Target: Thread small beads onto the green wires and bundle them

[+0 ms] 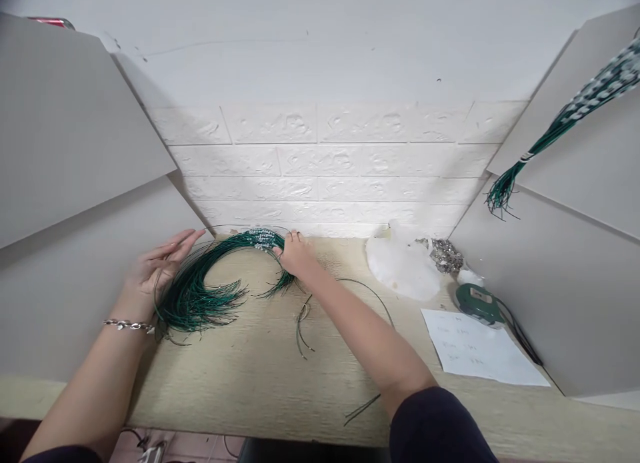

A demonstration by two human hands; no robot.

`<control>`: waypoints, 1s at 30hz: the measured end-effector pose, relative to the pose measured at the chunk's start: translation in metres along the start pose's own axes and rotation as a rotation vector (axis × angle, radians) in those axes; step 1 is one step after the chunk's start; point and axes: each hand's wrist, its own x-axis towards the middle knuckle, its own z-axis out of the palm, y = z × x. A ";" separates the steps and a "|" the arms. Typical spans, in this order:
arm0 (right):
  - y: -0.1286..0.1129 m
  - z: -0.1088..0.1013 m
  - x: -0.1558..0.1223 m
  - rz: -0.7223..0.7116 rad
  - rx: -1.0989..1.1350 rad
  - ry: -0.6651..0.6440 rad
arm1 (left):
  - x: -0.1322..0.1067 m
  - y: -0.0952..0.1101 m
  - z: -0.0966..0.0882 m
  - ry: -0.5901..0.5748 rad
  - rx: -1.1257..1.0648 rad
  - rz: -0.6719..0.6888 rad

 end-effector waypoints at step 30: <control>0.001 0.004 -0.004 -0.197 -0.162 -0.153 | 0.011 -0.013 -0.014 0.319 1.733 0.028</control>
